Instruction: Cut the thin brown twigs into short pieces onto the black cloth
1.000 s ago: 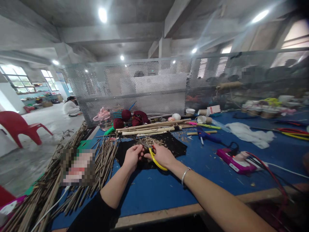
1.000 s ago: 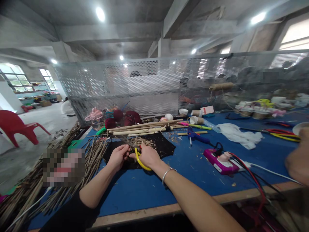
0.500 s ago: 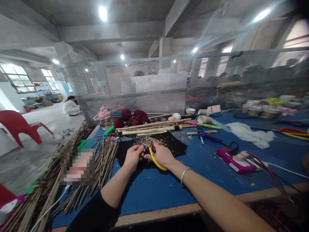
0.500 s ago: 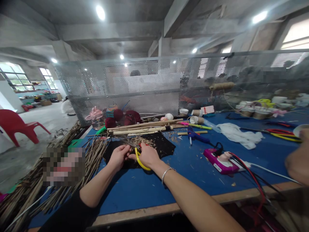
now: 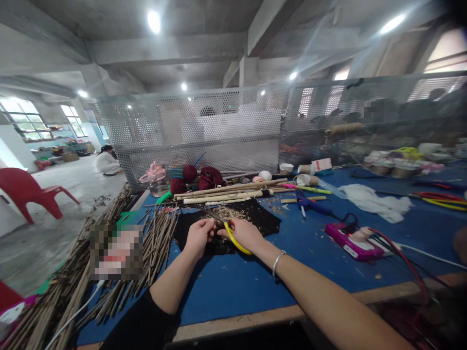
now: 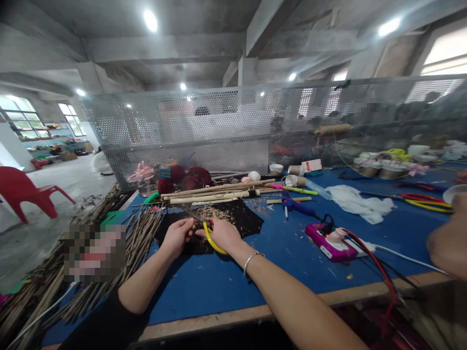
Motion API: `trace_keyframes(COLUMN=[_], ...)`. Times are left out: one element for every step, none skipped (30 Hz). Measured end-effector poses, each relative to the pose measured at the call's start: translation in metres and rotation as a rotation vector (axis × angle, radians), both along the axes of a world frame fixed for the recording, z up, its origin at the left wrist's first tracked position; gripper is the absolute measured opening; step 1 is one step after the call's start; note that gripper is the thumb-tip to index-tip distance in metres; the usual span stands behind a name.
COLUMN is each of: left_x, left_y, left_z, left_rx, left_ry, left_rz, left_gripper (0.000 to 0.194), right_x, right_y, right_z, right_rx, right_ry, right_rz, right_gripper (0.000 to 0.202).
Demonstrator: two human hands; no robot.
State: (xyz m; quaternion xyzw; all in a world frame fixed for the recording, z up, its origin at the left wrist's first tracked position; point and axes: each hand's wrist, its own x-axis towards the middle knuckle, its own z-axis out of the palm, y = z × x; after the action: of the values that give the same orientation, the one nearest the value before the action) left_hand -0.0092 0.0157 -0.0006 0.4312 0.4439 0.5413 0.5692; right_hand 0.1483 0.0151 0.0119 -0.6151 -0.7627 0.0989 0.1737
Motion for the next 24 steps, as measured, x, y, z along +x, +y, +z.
trace_keyframes(left_x=[0.000, 0.000, 0.001, 0.002, 0.003, 0.004, 0.005, 0.006, 0.007, 0.008, 0.009, 0.009, 0.010, 0.010, 0.011, 0.011, 0.012, 0.012, 0.012, 0.013, 0.013, 0.013, 0.012, 0.012], left_y=[0.000, -0.001, -0.002, -0.003, -0.005, -0.006, -0.007, -0.008, -0.009, -0.010, -0.010, -0.011, -0.011, -0.012, -0.012, -0.013, -0.013, -0.014, -0.015, -0.015, -0.016, -0.016, -0.017, -0.017], left_z=[0.000, 0.000, 0.001, 0.001, 0.001, 0.002, 0.001, 0.001, 0.001, 0.001, 0.000, 0.000, 0.000, 0.000, 0.000, 0.001, 0.001, 0.001, 0.002, 0.002, 0.003, 0.003, 0.003, 0.004], left_rx=[0.003, 0.011, 0.025, 0.043, 0.065, 0.091, 0.120, 0.152, 0.181, 0.209, 0.231, 0.247, 0.257, 0.261, 0.262, 0.259, 0.254, 0.244, 0.227, 0.204, 0.179, 0.155, 0.139, 0.132], left_ry=[0.001, 0.011, 0.035, 0.075, 0.127, 0.184, 0.231, 0.260, 0.269, 0.265, 0.254, 0.245, 0.237, 0.232, 0.229, 0.228, 0.230, 0.238, 0.252, 0.269, 0.286, 0.302, 0.316, 0.327], left_rz=[0.009, 0.021, 0.035, 0.041, 0.038, 0.027, 0.014, 0.004, -0.003, -0.005, -0.006, -0.012, -0.026, -0.043, -0.060, -0.075, -0.086, -0.095, -0.104, -0.117, -0.134, -0.156, -0.181, -0.209], left_gripper=[0.034, 0.033, 0.033, 0.033, 0.033, 0.032, 0.031, 0.030, 0.031, 0.032, 0.035, 0.038, 0.040, 0.042, 0.042, 0.042, 0.041, 0.040, 0.038, 0.035, 0.033, 0.031, 0.031, 0.031], right_x=[0.000, 0.000, 0.001, 0.002, 0.002, 0.003, 0.003, 0.004, 0.004, 0.004, 0.004, 0.003, 0.003, 0.002, 0.002, 0.002, 0.002, 0.002, 0.003, 0.004, 0.005, 0.006, 0.007, 0.008], right_y=[0.001, 0.001, 0.003, 0.004, 0.006, 0.008, 0.010, 0.011, 0.013, 0.013, 0.014, 0.013, 0.012, 0.011, 0.010, 0.009, 0.008, 0.007, 0.007, 0.007, 0.008, 0.008, 0.009, 0.009], right_z=[0.000, 0.001, 0.002, 0.002, 0.002, 0.002, 0.002, 0.001, 0.000, -0.002, -0.003, -0.003, -0.004, -0.004, -0.003, -0.002, -0.001, 0.000, 0.002, 0.003, 0.003, 0.004, 0.004, 0.004], right_rx=[0.002, 0.006, 0.016, 0.028, 0.043, 0.057, 0.066, 0.066, 0.052, 0.024, -0.013, -0.052, -0.079, -0.086, -0.071, -0.038, 0.001, 0.041, 0.073, 0.097, 0.114, 0.125, 0.129, 0.128], right_ry=[0.009, 0.025, 0.053, 0.097, 0.155, 0.225, 0.303, 0.386, 0.471, 0.552, 0.628, 0.694, 0.743, 0.770, 0.780, 0.778, 0.768, 0.758, 0.752, 0.752, 0.754, 0.754, 0.756, 0.757], right_rz=[-0.007, -0.018, -0.031, -0.039, -0.040, -0.032, -0.009, 0.026, 0.069, 0.113, 0.155, 0.196, 0.229, 0.257, 0.281, 0.300, 0.313, 0.317, 0.315, 0.306, 0.290, 0.271, 0.256, 0.249], right_gripper=[0.050, 0.048, 0.045, 0.043, 0.040, 0.038, 0.036, 0.035, 0.034, 0.032, 0.031, 0.029, 0.028, 0.026, 0.024, 0.022, 0.020, 0.018, 0.017, 0.016, 0.016, 0.016, 0.017, 0.018])
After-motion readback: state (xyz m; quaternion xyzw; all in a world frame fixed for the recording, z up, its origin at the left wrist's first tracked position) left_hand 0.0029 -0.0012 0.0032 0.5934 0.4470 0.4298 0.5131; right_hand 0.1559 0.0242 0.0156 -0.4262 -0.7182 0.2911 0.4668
